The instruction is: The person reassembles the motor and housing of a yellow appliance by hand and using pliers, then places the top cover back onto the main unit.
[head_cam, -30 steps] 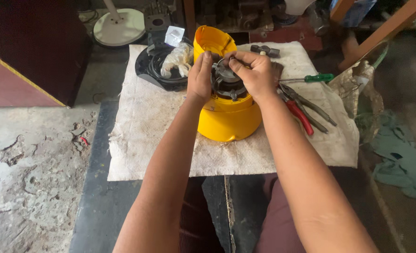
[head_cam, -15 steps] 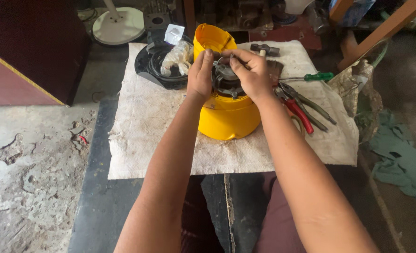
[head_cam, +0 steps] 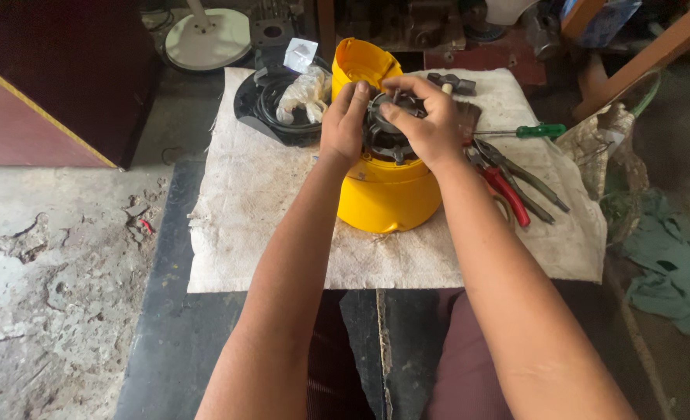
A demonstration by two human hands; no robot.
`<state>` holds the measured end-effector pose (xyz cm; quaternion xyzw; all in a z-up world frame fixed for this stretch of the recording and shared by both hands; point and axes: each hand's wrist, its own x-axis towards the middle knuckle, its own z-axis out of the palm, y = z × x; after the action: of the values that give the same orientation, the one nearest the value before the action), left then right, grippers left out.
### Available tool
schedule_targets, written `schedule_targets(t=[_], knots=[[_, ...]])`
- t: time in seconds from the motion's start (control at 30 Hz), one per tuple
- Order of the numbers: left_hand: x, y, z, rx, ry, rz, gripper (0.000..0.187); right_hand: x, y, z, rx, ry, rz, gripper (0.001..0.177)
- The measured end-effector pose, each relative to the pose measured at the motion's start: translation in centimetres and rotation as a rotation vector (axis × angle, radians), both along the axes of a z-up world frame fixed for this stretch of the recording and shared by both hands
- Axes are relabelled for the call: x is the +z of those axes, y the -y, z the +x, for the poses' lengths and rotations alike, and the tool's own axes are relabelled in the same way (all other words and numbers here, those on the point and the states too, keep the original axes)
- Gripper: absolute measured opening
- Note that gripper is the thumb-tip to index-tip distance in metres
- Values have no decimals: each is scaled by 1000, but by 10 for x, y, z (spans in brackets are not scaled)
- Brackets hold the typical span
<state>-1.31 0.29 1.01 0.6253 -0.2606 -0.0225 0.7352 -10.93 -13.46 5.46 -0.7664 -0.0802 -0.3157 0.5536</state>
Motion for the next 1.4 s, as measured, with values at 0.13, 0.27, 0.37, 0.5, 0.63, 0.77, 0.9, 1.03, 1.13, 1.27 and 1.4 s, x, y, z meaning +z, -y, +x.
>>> schedule_targets(t=[0.13,0.27,0.37,0.5,0.63,0.77,0.9,1.03,1.13,1.27,1.4], knots=[[-1,-2,12,-16,62,-15,39,9,-2,2,-50,-32,-67,14],[5,-52,36,226,381,490,30,4,-1,3,2,-33,31,13],[17,-84,58,447,600,881,56,0,1,5,-8,-3,1,12],[27,-77,81,412,587,1044,89,1,3,6,-35,14,-31,13],[10,-54,106,175,161,1317,48,1,0,3,-62,11,-40,13],[-3,-60,139,456,292,951,15,5,-2,3,-70,23,-29,13],[36,-102,178,725,662,339,12,5,-5,1,-88,6,-52,13],[88,-145,177,786,748,259,18,10,-5,0,-66,-35,-8,14],[99,-160,159,850,810,269,21,8,-7,1,-67,1,-27,13],[86,-152,138,661,683,524,12,5,-6,0,-75,3,-38,11],[61,-122,121,560,877,1137,23,5,-5,3,-59,0,-8,11]])
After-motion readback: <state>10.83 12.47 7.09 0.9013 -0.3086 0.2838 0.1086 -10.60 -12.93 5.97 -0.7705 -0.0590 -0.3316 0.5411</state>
